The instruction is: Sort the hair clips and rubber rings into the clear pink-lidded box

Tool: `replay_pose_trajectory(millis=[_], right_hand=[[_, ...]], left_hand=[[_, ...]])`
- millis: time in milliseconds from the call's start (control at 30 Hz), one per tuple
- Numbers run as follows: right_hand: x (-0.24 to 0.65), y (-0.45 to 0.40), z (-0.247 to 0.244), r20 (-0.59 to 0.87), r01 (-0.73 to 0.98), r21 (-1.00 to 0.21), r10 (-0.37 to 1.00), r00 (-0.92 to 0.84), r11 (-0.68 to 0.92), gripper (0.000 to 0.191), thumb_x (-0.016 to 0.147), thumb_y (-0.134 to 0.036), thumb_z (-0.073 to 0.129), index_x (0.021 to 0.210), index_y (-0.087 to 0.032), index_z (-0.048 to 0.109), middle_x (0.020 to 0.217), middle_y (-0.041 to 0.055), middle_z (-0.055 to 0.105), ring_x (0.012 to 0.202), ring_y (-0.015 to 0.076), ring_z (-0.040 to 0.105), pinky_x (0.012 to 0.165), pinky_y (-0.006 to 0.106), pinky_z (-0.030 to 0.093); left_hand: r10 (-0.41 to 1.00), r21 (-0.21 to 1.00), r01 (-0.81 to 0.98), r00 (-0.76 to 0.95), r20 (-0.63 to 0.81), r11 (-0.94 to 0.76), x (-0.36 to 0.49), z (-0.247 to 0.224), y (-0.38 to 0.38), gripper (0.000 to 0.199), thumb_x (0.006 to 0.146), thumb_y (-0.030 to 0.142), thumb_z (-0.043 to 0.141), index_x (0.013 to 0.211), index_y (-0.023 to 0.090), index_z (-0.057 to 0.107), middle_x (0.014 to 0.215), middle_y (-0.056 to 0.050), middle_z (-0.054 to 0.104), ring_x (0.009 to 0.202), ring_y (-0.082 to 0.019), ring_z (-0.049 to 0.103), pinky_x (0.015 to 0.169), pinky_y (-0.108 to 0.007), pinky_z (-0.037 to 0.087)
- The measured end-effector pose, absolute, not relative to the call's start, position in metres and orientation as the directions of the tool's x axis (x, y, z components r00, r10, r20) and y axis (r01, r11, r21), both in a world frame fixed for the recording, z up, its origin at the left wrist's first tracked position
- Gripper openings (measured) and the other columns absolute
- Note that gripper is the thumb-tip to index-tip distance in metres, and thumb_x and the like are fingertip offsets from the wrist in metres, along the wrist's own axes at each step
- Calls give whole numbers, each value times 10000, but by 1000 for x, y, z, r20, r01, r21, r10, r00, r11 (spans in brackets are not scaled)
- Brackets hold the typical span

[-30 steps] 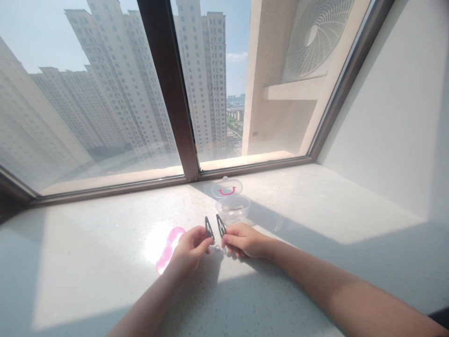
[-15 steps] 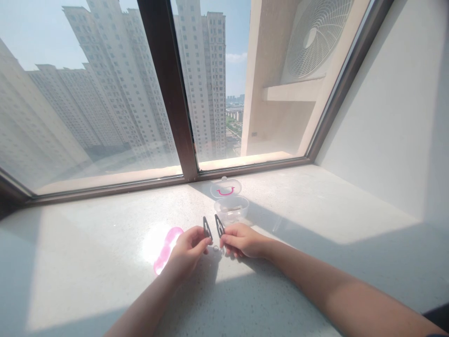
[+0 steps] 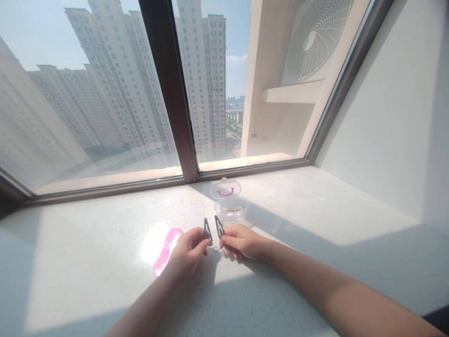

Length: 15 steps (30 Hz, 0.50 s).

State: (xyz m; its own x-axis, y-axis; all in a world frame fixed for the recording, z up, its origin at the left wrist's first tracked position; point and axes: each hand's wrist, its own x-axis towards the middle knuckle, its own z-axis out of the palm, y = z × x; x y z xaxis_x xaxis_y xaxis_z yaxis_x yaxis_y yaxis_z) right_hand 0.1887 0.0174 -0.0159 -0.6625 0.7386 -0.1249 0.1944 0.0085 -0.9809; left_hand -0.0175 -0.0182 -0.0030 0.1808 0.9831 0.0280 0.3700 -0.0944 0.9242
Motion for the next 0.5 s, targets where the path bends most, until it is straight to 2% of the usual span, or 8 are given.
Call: replay_pose_trajectory(millis=[500], right_hand=[[189, 18, -17, -123, 191, -982, 741, -660, 6, 201, 876, -247, 475, 821, -125, 625, 621, -3, 570, 407, 56, 457, 357, 150, 327]], left_hand=[[983, 918, 389, 183, 8, -80, -17, 0, -20, 134, 833, 276, 576, 783, 159, 618, 615, -1, 616, 617, -160, 582, 594, -257, 407]])
